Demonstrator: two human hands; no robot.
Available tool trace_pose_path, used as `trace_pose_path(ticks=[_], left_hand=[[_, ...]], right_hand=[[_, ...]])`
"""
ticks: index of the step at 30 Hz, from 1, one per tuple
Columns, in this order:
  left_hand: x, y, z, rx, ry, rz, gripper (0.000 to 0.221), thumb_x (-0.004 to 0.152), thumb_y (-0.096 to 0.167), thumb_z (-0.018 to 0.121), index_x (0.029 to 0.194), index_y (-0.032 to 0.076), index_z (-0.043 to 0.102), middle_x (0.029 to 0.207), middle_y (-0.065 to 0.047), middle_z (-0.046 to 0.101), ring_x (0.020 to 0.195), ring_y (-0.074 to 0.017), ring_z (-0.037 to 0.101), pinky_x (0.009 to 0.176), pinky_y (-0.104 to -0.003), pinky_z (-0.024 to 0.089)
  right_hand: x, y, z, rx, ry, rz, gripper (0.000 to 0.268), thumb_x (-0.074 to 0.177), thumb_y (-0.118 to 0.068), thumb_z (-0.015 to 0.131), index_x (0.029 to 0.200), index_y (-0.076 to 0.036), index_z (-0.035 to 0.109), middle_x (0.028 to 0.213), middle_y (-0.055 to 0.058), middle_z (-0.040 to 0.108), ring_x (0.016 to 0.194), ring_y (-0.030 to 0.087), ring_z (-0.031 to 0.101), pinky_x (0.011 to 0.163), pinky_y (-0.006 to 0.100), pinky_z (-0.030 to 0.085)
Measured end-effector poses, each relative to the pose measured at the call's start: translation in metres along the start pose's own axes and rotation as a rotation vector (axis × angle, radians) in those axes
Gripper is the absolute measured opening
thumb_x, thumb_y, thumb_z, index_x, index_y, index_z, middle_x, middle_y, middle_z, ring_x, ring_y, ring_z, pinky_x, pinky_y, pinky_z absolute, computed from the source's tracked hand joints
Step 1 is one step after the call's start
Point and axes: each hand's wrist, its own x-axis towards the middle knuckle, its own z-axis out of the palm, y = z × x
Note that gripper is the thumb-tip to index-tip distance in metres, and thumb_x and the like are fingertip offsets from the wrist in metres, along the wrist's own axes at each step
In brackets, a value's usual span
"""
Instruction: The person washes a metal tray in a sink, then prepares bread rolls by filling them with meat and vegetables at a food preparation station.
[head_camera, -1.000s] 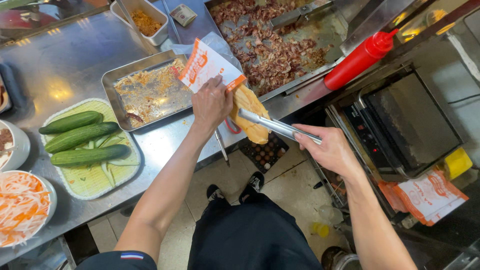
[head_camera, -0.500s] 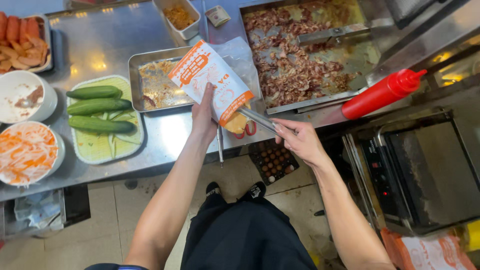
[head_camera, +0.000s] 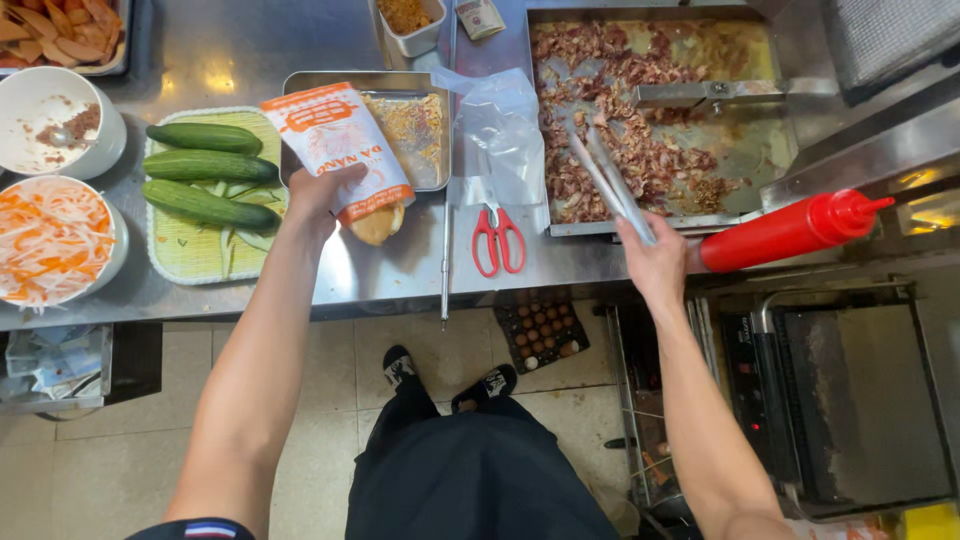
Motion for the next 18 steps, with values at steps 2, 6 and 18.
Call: trace_pose_path(ticks=[2, 6, 18], left_hand=[[0.013, 0.007, -0.002, 0.174, 0.006, 0.068, 0.057, 0.071, -0.006, 0.08, 0.123, -0.001, 0.057, 0.119, -0.017, 0.072, 0.104, -0.0295, 0.074, 0.086, -0.039, 0.065], [0.023, 0.025, -0.009, 0.583, 0.053, 0.158, 0.069, 0.063, 0.011, 0.091, 0.121, 0.002, 0.056, 0.114, -0.013, 0.072, 0.105, -0.0282, 0.074, 0.088, -0.037, 0.061], [0.011, 0.03, -0.033, 1.198, 0.115, 0.575, 0.101, 0.065, 0.037, 0.094, 0.144, -0.001, 0.046, 0.125, -0.03, 0.057, 0.114, -0.0485, 0.055, 0.095, -0.053, 0.047]], right_hand=[[0.008, 0.026, 0.008, -0.221, 0.118, -0.157, 0.039, 0.095, -0.037, 0.084, 0.118, -0.007, 0.076, 0.101, 0.01, 0.072, 0.092, 0.023, 0.065, 0.086, 0.04, 0.05], [0.001, 0.011, 0.032, -0.465, 0.223, -0.201, 0.045, 0.08, -0.028, 0.085, 0.117, -0.004, 0.076, 0.117, 0.016, 0.066, 0.111, 0.037, 0.052, 0.097, 0.048, 0.042], [0.093, -0.157, 0.163, -0.286, 0.02, -0.072, 0.045, 0.08, -0.027, 0.084, 0.12, -0.01, 0.072, 0.105, 0.01, 0.069, 0.101, 0.027, 0.063, 0.091, 0.042, 0.047]])
